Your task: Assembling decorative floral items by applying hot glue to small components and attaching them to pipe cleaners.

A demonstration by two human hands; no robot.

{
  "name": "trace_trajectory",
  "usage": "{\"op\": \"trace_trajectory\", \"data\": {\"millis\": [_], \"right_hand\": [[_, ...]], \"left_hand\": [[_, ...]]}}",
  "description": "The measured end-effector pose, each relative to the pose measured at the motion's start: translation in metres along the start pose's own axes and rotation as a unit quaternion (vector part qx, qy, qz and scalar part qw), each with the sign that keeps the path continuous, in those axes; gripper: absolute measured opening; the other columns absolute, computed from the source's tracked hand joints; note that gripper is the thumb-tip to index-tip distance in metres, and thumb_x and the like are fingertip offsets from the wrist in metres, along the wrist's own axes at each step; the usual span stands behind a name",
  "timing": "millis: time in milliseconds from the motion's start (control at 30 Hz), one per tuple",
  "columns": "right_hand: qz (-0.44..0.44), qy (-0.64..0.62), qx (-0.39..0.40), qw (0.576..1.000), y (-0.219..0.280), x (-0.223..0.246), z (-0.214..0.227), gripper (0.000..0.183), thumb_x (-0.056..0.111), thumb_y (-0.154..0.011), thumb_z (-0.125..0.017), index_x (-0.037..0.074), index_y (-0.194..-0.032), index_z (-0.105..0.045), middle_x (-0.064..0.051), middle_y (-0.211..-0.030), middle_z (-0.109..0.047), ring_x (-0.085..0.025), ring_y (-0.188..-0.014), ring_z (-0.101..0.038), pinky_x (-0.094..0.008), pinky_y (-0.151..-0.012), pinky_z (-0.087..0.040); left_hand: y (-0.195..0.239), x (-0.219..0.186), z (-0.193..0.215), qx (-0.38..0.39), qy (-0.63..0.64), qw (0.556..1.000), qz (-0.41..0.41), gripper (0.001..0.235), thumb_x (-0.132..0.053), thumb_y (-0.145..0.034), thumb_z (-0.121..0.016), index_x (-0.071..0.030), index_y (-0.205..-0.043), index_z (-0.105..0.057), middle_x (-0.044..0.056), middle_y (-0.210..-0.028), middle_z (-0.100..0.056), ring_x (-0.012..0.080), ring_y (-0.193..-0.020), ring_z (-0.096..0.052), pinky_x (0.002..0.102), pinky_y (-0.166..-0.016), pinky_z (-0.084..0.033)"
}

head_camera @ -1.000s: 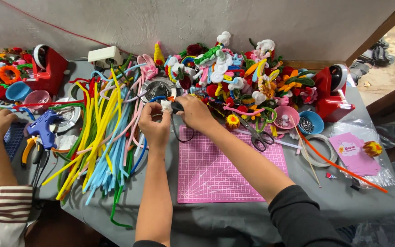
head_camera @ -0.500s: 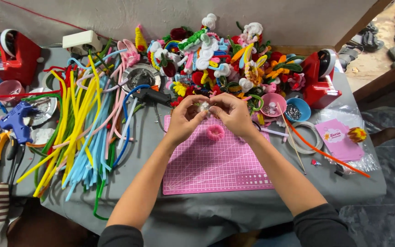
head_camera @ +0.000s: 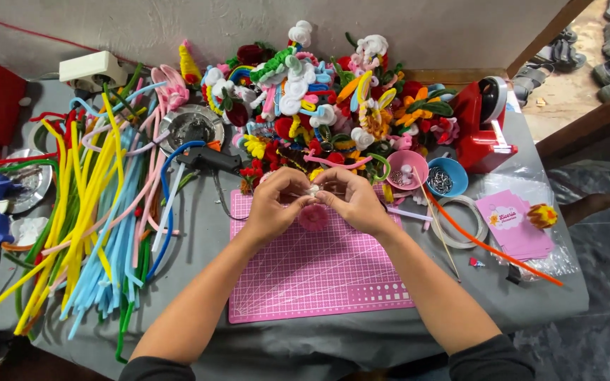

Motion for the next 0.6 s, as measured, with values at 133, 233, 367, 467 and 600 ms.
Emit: {"op": "trace_trajectory", "data": {"millis": [133, 233, 367, 467, 600], "right_hand": [[0.024, 0.011, -0.032, 0.999, -0.006, -0.008, 0.024, 0.023, 0.005, -0.089, -0.078, 0.005, -0.111, -0.071, -0.006, -0.092, -0.067, -0.012, -0.086, -0.066, -0.027, -0.078, -0.062], [0.05, 0.027, -0.076, 0.996, -0.01, -0.003, 0.047, 0.024, 0.005, -0.091, -0.075, 0.004, -0.115, -0.069, -0.006, -0.091, -0.063, -0.011, -0.082, -0.064, -0.025, -0.075, -0.06], [0.083, 0.037, -0.081, 0.993, -0.007, 0.013, 0.048, 0.019, 0.006, -0.092, -0.073, 0.004, -0.111, -0.071, -0.008, -0.102, -0.068, -0.009, -0.083, -0.059, -0.023, -0.074, -0.056], [0.083, 0.03, -0.057, 0.994, -0.004, 0.017, 0.039, 0.021, 0.006, -0.093, -0.072, 0.003, -0.114, -0.071, -0.007, -0.095, -0.066, -0.008, -0.08, -0.058, -0.022, -0.071, -0.054], [0.084, 0.03, -0.041, 0.995, -0.004, 0.018, 0.029, 0.022, 0.004, -0.095, -0.07, 0.004, -0.117, -0.07, -0.004, -0.086, -0.063, -0.006, -0.075, -0.054, -0.021, -0.067, -0.052]], "left_hand": [[0.003, -0.017, -0.001, 0.009, -0.165, 0.986, -0.026, 0.026, -0.016, -0.088, -0.081, -0.005, -0.107, -0.067, 0.009, -0.093, -0.064, 0.0264, -0.075, -0.071, 0.032, -0.06, -0.063], [0.005, -0.023, -0.013, 0.106, -0.263, 0.955, 0.085, 0.049, -0.032, -0.086, -0.079, 0.001, -0.118, -0.061, 0.019, -0.1, -0.066, 0.0414, -0.091, -0.07, 0.053, -0.074, -0.06], [0.02, -0.001, -0.033, 0.231, -0.311, 0.907, 0.163, 0.069, -0.033, -0.075, -0.088, -0.001, -0.128, -0.058, 0.02, -0.118, -0.062, 0.0455, -0.11, -0.064, 0.055, -0.093, -0.055], [0.024, 0.012, -0.036, 0.227, -0.334, 0.906, 0.126, 0.063, -0.026, -0.074, -0.087, -0.004, -0.126, -0.059, 0.017, -0.116, -0.061, 0.0434, -0.108, -0.064, 0.052, -0.093, -0.054], [0.017, -0.001, -0.031, 0.159, -0.334, 0.928, 0.042, 0.074, -0.025, -0.074, -0.088, -0.005, -0.137, -0.054, 0.016, -0.123, -0.057, 0.0412, -0.108, -0.06, 0.052, -0.094, -0.051]]}}
Point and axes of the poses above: each hand's wrist, its own y-axis away from the middle knuckle, its own z-axis out of the back of the hand, x = y × z, the point moved 9 cm from there along -y, towards the middle knuckle
